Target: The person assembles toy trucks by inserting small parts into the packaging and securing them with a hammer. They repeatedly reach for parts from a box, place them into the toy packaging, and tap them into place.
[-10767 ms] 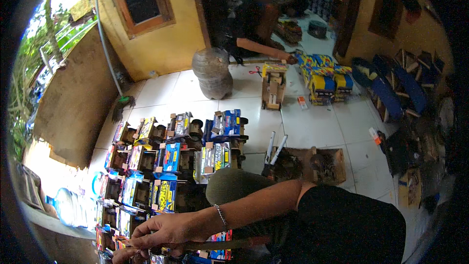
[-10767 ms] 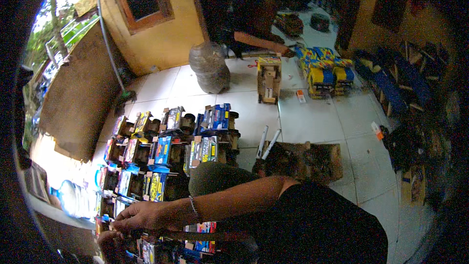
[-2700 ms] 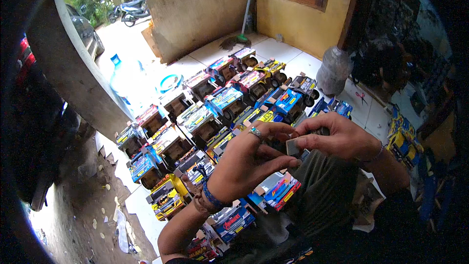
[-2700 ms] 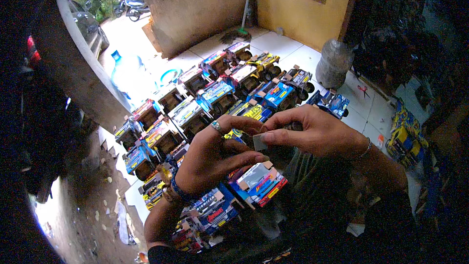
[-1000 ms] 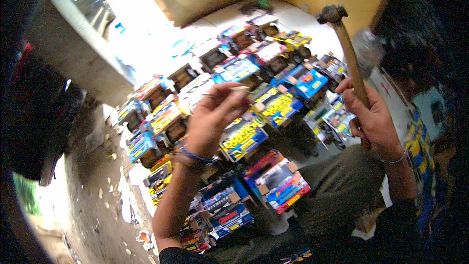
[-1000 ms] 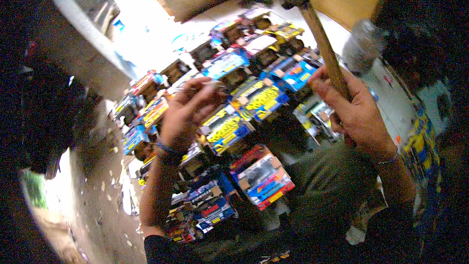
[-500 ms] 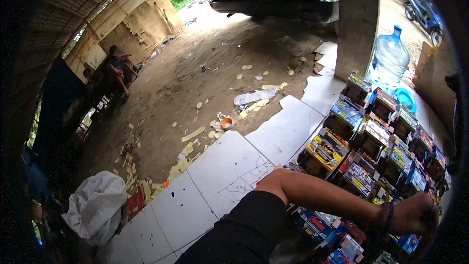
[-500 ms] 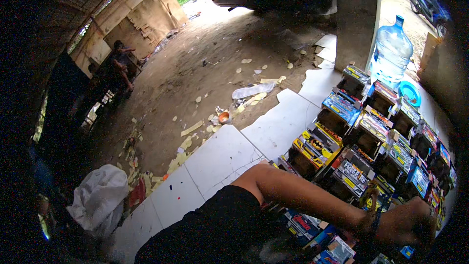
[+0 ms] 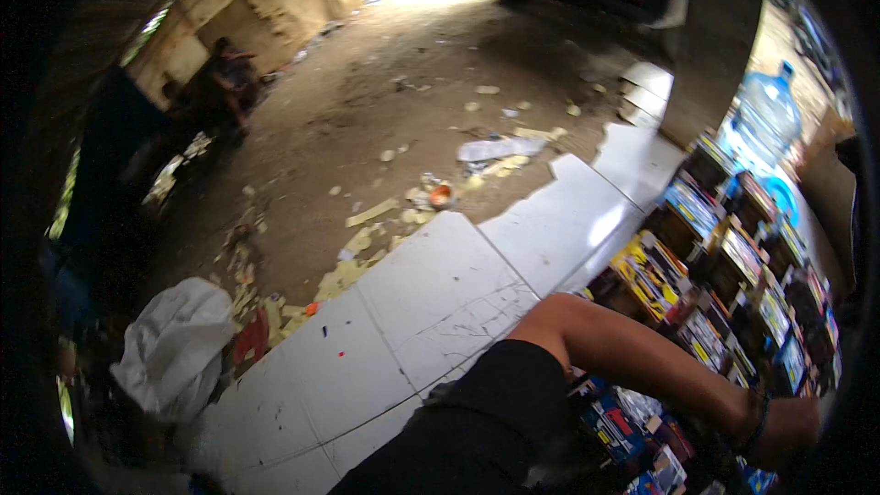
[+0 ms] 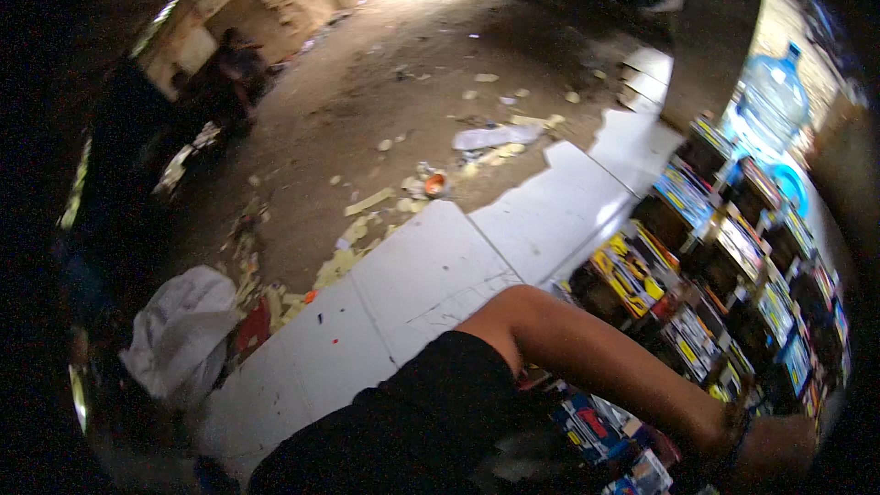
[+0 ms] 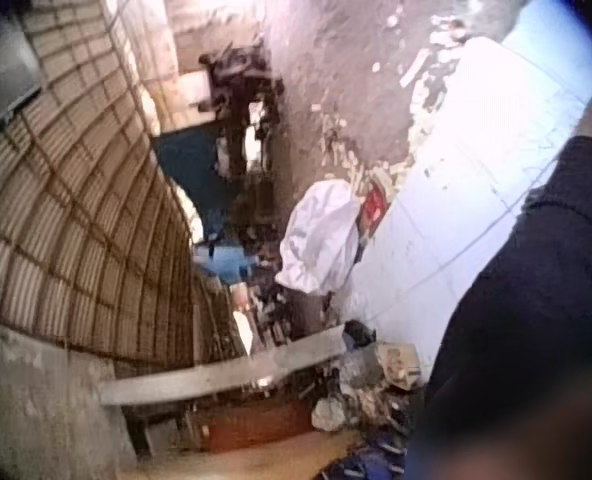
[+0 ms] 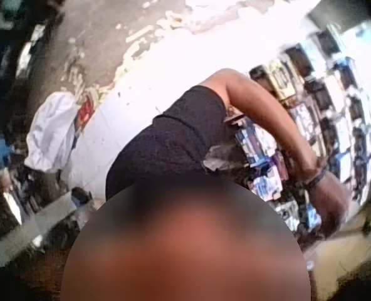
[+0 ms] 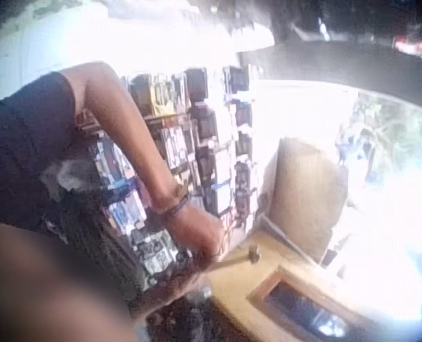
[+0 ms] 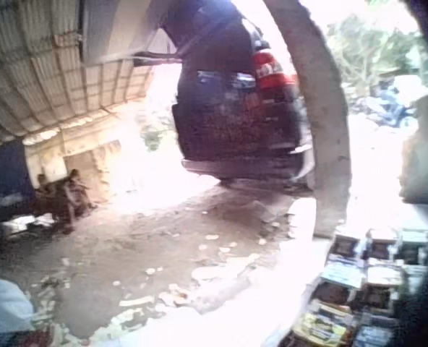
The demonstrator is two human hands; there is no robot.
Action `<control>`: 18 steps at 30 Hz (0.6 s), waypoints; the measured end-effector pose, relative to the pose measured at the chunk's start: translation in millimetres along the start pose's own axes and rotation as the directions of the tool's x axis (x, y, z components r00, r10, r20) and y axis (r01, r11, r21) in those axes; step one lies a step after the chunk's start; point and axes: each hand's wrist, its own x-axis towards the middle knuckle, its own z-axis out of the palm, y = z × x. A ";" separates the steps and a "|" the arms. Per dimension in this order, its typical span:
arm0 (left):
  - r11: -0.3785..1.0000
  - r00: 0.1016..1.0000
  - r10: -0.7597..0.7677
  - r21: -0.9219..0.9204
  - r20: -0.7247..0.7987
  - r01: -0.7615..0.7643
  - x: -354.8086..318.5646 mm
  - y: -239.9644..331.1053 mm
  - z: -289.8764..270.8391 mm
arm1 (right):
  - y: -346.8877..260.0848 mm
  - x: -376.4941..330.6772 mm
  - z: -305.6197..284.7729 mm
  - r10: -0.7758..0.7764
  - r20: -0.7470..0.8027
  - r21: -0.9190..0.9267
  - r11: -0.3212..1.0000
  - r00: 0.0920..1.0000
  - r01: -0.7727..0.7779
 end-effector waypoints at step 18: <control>0.695 0.857 -0.381 -0.504 0.348 0.514 -20.4 37.7 -93.1 | 10.8 -24.7 -50.3 0.210 0.119 0.221 0.947 0.970 -0.232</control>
